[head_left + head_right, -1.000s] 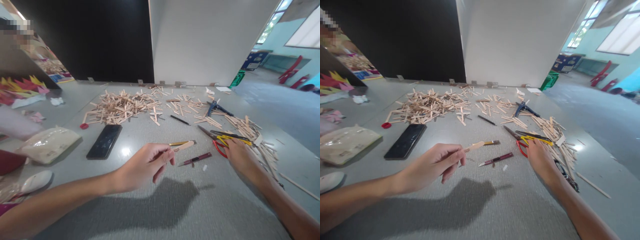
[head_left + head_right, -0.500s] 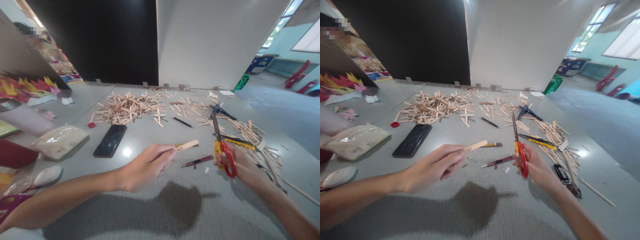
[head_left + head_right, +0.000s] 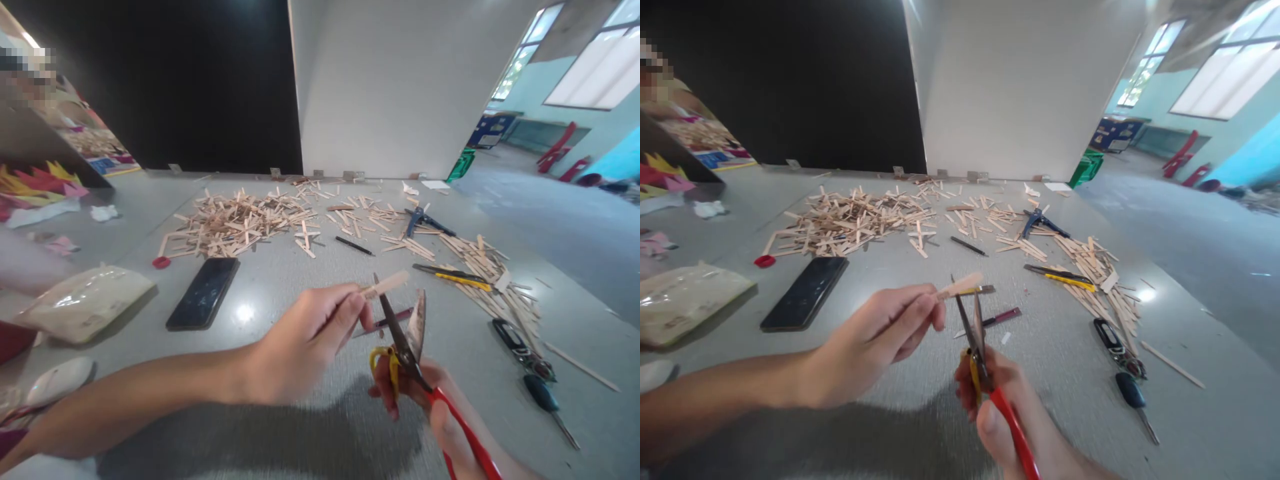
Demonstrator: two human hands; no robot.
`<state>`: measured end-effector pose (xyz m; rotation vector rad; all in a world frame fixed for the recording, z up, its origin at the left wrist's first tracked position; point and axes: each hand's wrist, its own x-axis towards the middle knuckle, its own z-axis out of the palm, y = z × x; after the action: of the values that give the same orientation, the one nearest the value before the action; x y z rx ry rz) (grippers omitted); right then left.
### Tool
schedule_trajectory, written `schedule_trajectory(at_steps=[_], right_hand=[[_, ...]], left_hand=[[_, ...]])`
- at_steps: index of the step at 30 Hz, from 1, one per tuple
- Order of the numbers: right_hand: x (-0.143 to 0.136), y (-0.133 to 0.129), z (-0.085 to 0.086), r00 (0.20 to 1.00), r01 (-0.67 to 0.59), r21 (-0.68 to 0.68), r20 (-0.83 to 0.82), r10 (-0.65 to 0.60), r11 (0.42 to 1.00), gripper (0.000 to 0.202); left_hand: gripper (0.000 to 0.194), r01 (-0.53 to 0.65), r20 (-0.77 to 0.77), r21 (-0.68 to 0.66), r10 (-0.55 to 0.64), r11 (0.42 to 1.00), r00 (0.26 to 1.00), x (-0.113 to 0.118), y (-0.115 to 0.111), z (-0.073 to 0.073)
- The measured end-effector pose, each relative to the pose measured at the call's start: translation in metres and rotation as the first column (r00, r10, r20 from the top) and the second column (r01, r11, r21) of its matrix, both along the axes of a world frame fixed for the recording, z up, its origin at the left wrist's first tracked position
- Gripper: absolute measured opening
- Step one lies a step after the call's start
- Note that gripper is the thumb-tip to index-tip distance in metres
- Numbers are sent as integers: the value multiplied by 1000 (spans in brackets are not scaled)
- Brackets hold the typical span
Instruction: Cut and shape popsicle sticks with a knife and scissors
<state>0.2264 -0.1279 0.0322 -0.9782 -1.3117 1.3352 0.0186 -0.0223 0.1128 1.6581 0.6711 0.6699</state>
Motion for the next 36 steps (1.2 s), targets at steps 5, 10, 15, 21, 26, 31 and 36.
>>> schedule_trajectory(at_steps=[5, 10, 15, 21, 26, 31, 36], right_hand=[[5, -8, -3, 986, -68, 25, 155, 63, 997, 75], [7, -10, 3, 967, -49, 96, 255, 23, 994, 69], [10, -10, 9, 950, -71, 117, 312, 31, 991, 57], [6, -9, 16, 948, -17, 123, 317, -22, 992, 50], [11, -10, -1, 964, -48, 145, 267, 8, 988, 54], [21, -18, -16, 952, -27, 146, 305, -19, 989, 64], [19, -22, -9, 943, -26, 176, 332, -35, 984, 58]], left_hand=[[45, 188, -92, 45, -184, 981, 979, 2, -8, -1], [50, 217, -72, -21, -218, 976, 973, 6, -13, -5], [45, 212, -60, -9, -212, 977, 975, 9, -15, -9], [45, 207, -95, 7, -205, 978, 974, 11, -18, -17], [45, 214, -89, 9, -213, 977, 973, 11, -18, -16], [44, 229, -94, 19, -226, 973, 970, 9, -18, -13], [44, 235, -108, 41, -230, 971, 967, 9, -18, -16]])
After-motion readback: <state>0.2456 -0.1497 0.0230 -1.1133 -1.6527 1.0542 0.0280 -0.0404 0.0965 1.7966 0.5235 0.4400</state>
